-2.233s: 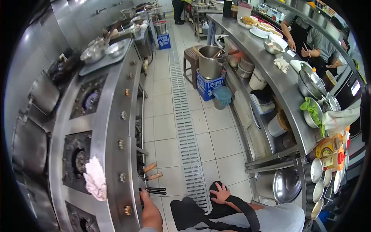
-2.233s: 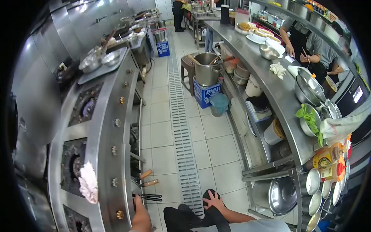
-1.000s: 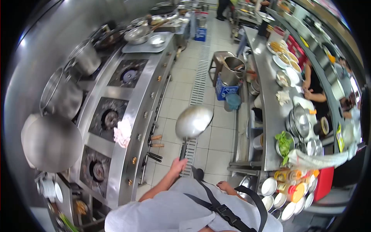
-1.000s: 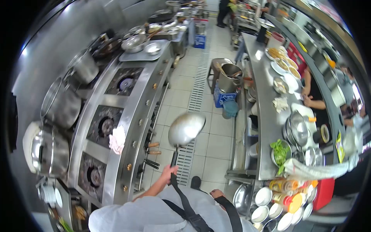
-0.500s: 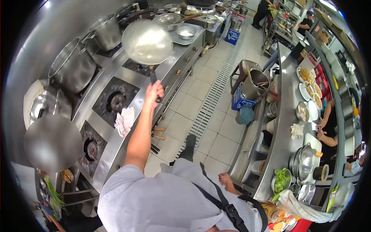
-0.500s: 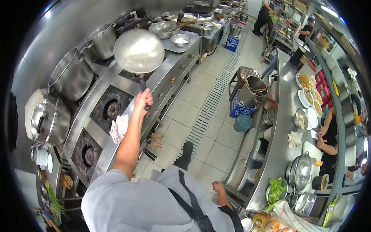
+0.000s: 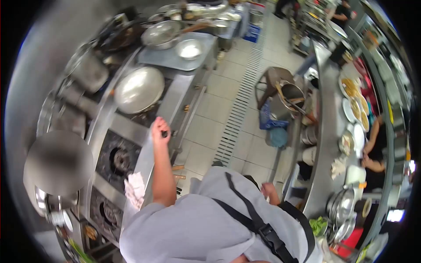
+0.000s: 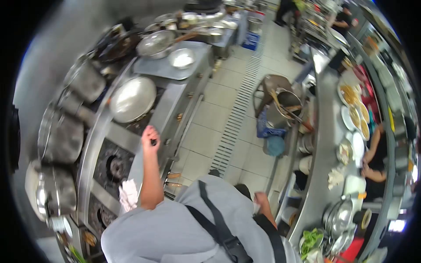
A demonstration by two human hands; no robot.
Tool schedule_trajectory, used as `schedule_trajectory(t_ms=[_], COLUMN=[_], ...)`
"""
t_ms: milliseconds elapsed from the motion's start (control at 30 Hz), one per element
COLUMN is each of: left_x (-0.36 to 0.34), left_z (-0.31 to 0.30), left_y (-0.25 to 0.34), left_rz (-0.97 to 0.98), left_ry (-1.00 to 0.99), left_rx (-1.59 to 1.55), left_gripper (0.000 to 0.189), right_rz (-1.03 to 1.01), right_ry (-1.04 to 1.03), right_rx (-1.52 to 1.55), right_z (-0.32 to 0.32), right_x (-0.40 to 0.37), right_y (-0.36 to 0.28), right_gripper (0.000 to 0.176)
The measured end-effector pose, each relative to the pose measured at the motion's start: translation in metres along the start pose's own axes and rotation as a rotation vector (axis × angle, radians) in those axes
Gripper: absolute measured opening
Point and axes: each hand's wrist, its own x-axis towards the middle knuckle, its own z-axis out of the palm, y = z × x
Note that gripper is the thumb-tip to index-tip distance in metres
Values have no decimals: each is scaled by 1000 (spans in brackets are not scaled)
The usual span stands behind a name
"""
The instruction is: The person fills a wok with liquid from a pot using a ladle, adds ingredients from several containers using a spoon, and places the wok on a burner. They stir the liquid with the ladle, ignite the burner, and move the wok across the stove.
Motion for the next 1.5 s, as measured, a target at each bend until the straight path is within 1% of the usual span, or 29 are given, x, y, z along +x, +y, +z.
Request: schedule_trajectory(t_ms=[33,67,167,300,367,500,567,600,633,667,733,800,867,933,967,1000,1033,1067,1100,1133,1200,1233,1267,1333,1367,1400,1433,1467,1500], left_x=[6,11,29,43,51,33,20,22,15,12,-2,-38,-45,-59,-91,-99,-105,-111,-118,-119,-104,-97,-92,-75,-68,-60,-52,-46,-35], left_z=[-1,2,18,10,4,13,15,-18,-36,-54,-142,-118,-89,24,-31,-52,-71,-78,-69,-107,-87,-87,-95,-87,-102,-102,-101,-94,-113], left_y=[-4,-6,-9,-15,-14,-31,-61,-72,-97,-121,-164,-258,-317,-360,-382,-393,-402,-409,-411,-412,-392,-382,-374,-344,-330,-314,-296,-275,-252], left_rz=[37,73,107,116,85,304,511,650,637,617,285,29,-570,-664,-553,-521,-666,-810,-652,-655,-559,-456,-330,-327,-314,-298,-238,-92,87], left_ry=[10,10,33,-30,-63,74,281,472,655,833,681,937,1011,992,693,761,746,714,712,598,1107,1170,1154,1062,978,958,942,896,732], left_rx=[-11,-17,-111,-84,-121,124,-87,33,124,214,488,897,997,1266,1489,1434,1393,1355,1540,1846,967,925,920,1048,1090,1018,767,527,307], left_gripper=[15,14,12,13,14,36,51,53,52,50,44,37,33,33,33,33,30,27,24,24,24,30,33,33,34,35,36,39,47], right_rz=[190,358,282,190,-203,-244,-245,-155,-153,-67,85,203,164,157,224,158,114,44,-231,-95,41,24,8,-122,-64,-214,-225,-237,-308], right_ry=[90,182,113,84,376,514,726,701,802,764,618,386,287,176,73,177,242,274,277,247,211,308,410,414,594,674,680,686,670], right_rx=[346,389,110,50,-319,-386,-645,-740,-840,-874,-900,-860,-828,-698,-567,-541,-500,-381,11,-73,-166,-191,-216,-43,2,-29,-2,26,165], right_z=[-6,-15,-49,-111,-149,-236,-293,-317,-334,-350,-379,-396,-409,-413,-413,-404,-400,-400,-387,-388,-386,-372,-359,-348,-319,-304,-302,-283,-273], right_x=[23,21,68,110,153,168,181,190,201,210,241,251,273,305,328,321,309,347,335,320,282,247,221,202,163,162,161,127,127], right_y=[-5,-56,-89,-137,-126,-200,-234,-238,-237,-231,-227,-216,-221,-201,-188,-204,-219,-166,-162,-165,-176,-202,-221,-209,-251,-239,-234,-284,-291], right_gripper=[21,16,31,39,41,47,54,56,53,53,54,58,57,46,40,33,34,31,35,39,43,46,49,48,48,48,47,46,44])
